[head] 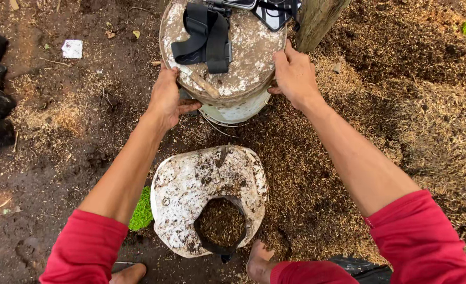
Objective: The person fills a black nursery bag with soil, places a small green plant inside, and covers the roots with more soil. The person works by hand, handling soil and the plant directly without tools.
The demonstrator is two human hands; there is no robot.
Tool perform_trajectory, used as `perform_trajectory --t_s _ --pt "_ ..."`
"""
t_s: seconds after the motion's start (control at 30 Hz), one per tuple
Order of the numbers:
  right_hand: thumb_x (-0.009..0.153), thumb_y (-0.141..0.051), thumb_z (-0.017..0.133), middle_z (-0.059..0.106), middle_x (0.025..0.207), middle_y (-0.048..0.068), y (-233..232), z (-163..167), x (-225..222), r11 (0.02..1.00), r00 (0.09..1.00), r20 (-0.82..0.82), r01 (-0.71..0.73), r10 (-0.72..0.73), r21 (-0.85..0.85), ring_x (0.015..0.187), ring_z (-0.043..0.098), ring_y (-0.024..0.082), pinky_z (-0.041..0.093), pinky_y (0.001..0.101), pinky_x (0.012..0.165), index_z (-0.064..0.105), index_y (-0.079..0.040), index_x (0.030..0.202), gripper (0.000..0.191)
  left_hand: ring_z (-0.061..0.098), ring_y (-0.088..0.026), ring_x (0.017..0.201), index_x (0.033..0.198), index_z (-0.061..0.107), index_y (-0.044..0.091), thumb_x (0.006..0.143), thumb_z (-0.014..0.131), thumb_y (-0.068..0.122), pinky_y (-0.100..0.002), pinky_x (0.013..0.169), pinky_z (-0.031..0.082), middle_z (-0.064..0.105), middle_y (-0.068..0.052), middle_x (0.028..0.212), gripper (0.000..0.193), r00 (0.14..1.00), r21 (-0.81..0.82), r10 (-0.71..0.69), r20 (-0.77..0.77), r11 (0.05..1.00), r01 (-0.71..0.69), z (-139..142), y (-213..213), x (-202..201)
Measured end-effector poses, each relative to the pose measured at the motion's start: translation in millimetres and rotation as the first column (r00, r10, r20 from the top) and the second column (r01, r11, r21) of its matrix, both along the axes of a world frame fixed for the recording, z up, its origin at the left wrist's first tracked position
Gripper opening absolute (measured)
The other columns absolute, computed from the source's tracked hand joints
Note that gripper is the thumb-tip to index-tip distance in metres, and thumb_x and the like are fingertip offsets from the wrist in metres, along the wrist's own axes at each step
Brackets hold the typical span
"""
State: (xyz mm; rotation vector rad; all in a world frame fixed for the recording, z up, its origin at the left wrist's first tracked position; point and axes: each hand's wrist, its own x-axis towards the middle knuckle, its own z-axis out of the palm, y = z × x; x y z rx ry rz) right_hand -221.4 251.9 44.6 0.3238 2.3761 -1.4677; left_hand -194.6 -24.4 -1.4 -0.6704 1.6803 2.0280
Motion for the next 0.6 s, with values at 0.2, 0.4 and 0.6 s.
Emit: perform_trajectory --t_s 0.2,0.4,0.6 --pt "0.104 -0.021 0.033 0.061 0.080 0.007 2 11 -1 0.990 0.991 -0.057 -0.116 0.120 0.075 0.069 0.067 0.013 0.064 0.0382 0.074 0.040 -0.009 0.155 0.053 0.071 -0.031 0.105 0.150 0.028 0.020 0.104 0.022 0.036 -0.049 0.083 0.062 0.065 -0.012 0.124 0.049 0.999 0.011 0.027 -0.036 1.000 -0.026 -15 -3 -3" --pt "0.101 -0.017 0.034 0.072 0.095 0.024 3 9 -19 0.990 0.988 -0.078 -0.131 0.135 0.054 0.083 0.075 0.027 0.064 0.0378 0.076 0.039 -0.012 0.156 0.056 0.073 -0.031 0.099 0.151 0.028 0.021 0.105 0.023 0.036 -0.044 0.078 0.063 0.066 -0.014 0.122 0.049 0.998 -0.040 0.033 -0.045 0.999 -0.035 -15 -6 -17" --pt "0.102 -0.016 0.035 0.071 0.114 0.017 16 2 -60 0.987 0.957 -0.241 -0.152 0.161 0.057 0.097 0.078 0.027 0.064 0.0409 0.075 0.041 -0.009 0.155 0.053 0.073 -0.033 0.106 0.153 0.019 0.028 0.102 0.024 0.038 -0.049 0.087 0.061 0.059 -0.013 0.137 0.053 0.993 -0.042 0.007 -0.121 0.999 -0.013 -9 -3 -67"
